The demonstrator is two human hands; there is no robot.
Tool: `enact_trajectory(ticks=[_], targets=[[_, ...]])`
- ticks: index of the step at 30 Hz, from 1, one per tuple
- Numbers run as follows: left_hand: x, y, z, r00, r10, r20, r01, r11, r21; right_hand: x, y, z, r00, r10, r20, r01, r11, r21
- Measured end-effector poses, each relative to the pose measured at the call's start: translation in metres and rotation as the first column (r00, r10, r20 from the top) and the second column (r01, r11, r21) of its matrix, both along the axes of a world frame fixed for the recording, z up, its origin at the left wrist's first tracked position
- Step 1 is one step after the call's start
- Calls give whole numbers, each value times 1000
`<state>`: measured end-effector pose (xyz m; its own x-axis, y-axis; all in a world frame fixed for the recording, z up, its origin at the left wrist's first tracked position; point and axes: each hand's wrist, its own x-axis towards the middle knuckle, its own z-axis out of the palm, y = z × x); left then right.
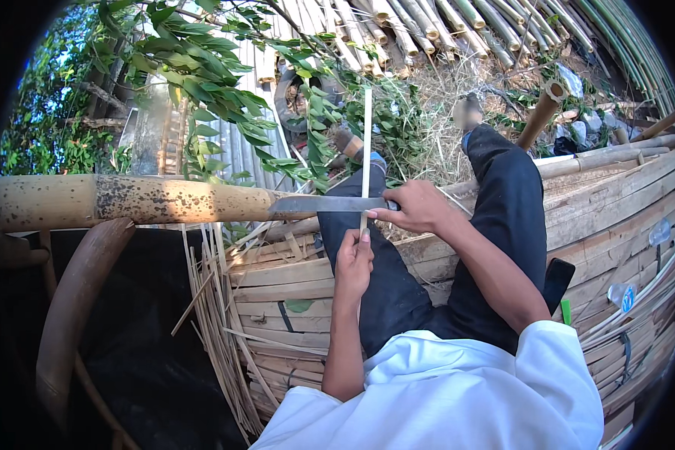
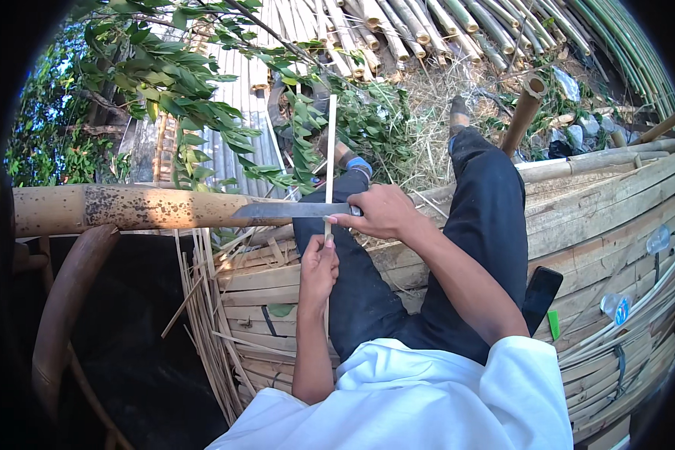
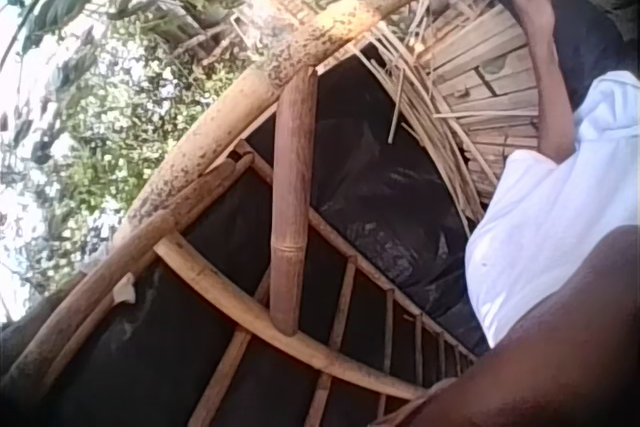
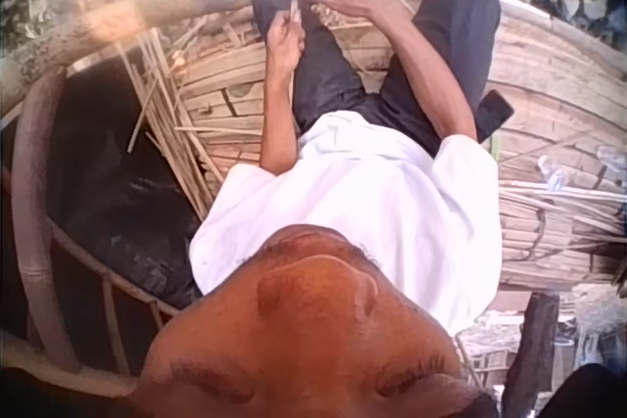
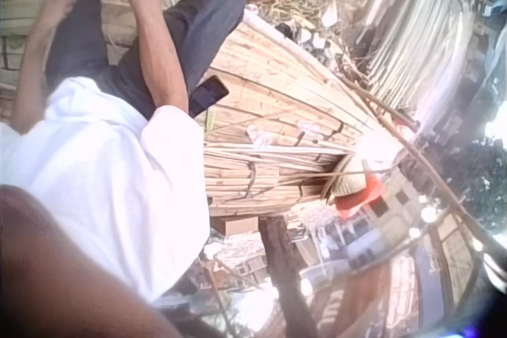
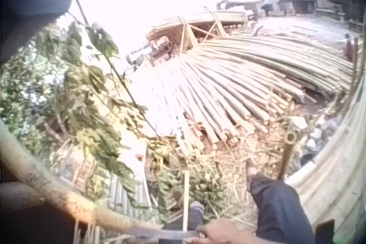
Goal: The person shaves a thin bamboo strip using a machete while sitting on a bamboo structure.
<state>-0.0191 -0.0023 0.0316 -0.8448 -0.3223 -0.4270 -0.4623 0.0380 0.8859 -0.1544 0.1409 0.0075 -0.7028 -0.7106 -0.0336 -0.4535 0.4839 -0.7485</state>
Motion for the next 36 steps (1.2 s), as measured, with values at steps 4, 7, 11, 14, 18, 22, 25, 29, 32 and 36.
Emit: enact_trajectory(ticks=[4,7,11,14,18,22,25,29,32,36], targets=[[-1,-3,5,997,31,65,-38,994,104,13,-9,-9,995,5,-98,-18,991,-135],[-2,2,15,990,34,138,-55,988,147,13,-8,-12,986,3,-165,-29,987,-156],[4,5,20,992,37,121,-57,985,165,13,-9,-12,981,13,-193,-44,986,-158],[6,5,23,996,24,87,-38,987,155,13,-9,-17,967,-2,-255,-46,983,-180],[3,6,29,994,19,111,-36,987,158,9,-7,-21,958,-13,-288,-41,982,-183],[5,-2,27,986,-12,164,-17,985,172,3,-4,-28,951,-38,-308,-10,988,-153],[6,-3,27,987,4,161,-32,985,170,-4,-1,-31,948,-42,-317,8,994,-107],[5,-3,28,989,-27,143,1,984,179,-8,-1,-35,945,-54,-322,30,997,-77],[6,-4,29,988,-22,152,-8,982,191,-12,1,-39,933,-86,-350,57,994,-93],[5,-6,31,987,-17,159,-15,980,201,-17,3,-41,929,-109,-353,83,993,-88]])
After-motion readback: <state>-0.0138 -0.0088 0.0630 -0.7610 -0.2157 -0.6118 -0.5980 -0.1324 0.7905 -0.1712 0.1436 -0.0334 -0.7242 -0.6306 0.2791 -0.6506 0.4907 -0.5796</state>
